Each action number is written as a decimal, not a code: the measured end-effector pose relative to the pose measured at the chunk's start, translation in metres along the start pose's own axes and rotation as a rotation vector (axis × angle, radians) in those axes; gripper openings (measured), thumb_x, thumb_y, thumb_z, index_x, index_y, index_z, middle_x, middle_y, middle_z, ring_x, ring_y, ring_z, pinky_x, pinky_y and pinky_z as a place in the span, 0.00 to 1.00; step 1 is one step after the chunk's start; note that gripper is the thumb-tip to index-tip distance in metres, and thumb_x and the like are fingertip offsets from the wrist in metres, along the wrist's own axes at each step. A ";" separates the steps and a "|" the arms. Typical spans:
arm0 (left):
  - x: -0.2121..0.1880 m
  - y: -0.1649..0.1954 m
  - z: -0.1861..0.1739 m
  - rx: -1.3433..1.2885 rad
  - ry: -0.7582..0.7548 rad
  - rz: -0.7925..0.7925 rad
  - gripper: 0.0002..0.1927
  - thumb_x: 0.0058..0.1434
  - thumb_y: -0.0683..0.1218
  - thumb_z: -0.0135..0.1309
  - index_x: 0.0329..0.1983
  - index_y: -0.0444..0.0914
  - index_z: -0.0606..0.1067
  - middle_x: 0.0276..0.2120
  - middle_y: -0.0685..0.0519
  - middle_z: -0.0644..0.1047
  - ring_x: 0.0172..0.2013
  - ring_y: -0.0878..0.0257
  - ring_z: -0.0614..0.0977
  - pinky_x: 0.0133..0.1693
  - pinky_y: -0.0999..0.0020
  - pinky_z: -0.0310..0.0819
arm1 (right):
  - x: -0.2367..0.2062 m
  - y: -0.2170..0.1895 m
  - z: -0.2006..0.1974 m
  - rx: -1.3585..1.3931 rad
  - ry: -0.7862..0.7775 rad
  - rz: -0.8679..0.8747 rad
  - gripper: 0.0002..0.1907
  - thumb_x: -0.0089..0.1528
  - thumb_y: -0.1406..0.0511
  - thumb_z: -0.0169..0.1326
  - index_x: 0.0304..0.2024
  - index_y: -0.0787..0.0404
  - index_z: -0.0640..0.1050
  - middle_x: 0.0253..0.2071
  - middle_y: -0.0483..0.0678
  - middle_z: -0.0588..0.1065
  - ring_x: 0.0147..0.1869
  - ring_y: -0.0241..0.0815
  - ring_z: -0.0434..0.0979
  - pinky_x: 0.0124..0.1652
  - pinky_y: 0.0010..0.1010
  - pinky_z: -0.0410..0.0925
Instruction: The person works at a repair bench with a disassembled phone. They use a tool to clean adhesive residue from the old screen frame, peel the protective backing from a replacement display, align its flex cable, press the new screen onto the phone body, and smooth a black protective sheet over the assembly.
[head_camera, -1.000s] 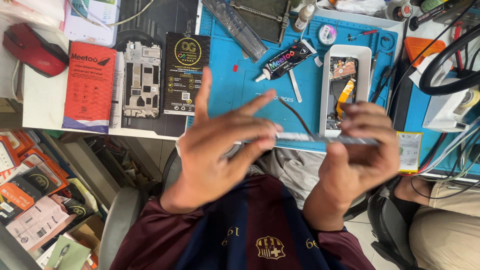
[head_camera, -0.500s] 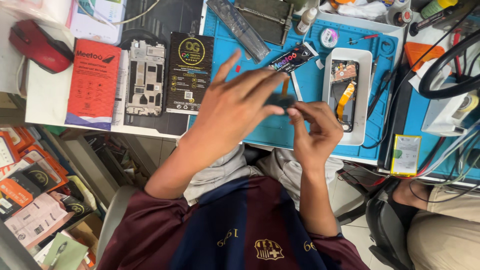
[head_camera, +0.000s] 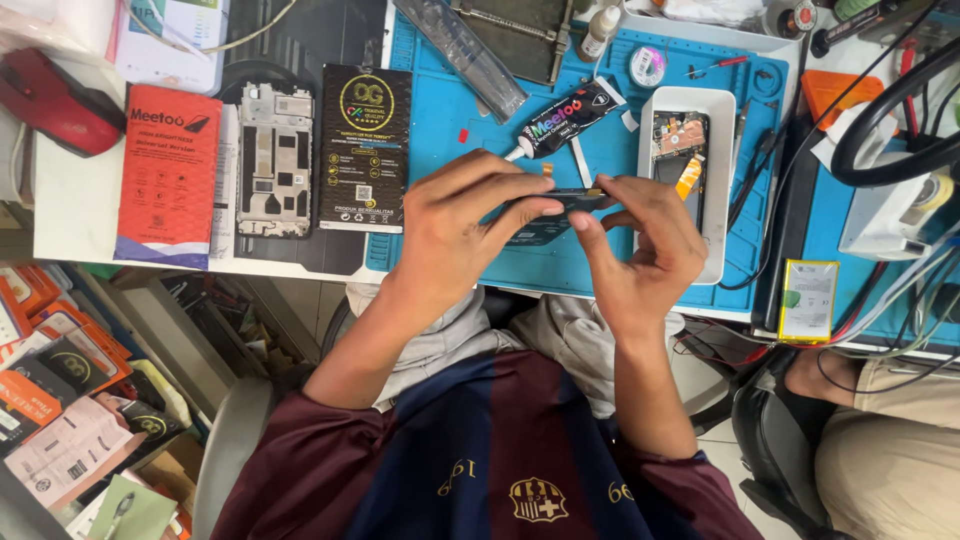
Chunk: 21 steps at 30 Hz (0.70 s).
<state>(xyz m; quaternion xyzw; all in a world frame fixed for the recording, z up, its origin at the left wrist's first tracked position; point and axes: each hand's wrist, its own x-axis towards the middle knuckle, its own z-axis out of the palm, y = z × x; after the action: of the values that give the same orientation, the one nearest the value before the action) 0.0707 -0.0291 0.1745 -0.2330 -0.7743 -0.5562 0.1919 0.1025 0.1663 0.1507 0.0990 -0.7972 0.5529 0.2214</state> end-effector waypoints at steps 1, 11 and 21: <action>0.000 0.000 -0.001 -0.013 0.005 -0.003 0.11 0.60 0.40 0.68 0.44 0.36 0.81 0.39 0.52 0.81 0.38 0.60 0.82 0.40 0.67 0.77 | 0.005 -0.005 0.001 -0.047 -0.002 -0.035 0.16 0.63 0.74 0.70 0.51 0.67 0.80 0.48 0.53 0.78 0.44 0.38 0.79 0.38 0.21 0.74; 0.003 0.001 -0.023 -0.107 -0.187 -0.099 0.09 0.68 0.36 0.59 0.51 0.33 0.80 0.44 0.49 0.81 0.42 0.58 0.86 0.43 0.68 0.80 | 0.022 -0.031 -0.010 -0.231 -0.100 -0.020 0.08 0.64 0.74 0.71 0.44 0.67 0.85 0.36 0.50 0.81 0.38 0.36 0.81 0.37 0.22 0.68; 0.013 -0.008 -0.024 -0.062 -0.193 -0.070 0.07 0.65 0.40 0.65 0.45 0.37 0.82 0.40 0.53 0.83 0.38 0.61 0.86 0.40 0.69 0.79 | 0.032 -0.031 -0.011 -0.285 -0.133 -0.110 0.11 0.60 0.73 0.73 0.42 0.67 0.84 0.35 0.50 0.79 0.35 0.37 0.78 0.34 0.24 0.65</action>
<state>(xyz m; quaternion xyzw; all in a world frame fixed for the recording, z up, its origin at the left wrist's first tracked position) 0.0564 -0.0525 0.1829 -0.2643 -0.7792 -0.5612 0.0896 0.0899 0.1674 0.1946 0.1468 -0.8737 0.4136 0.2097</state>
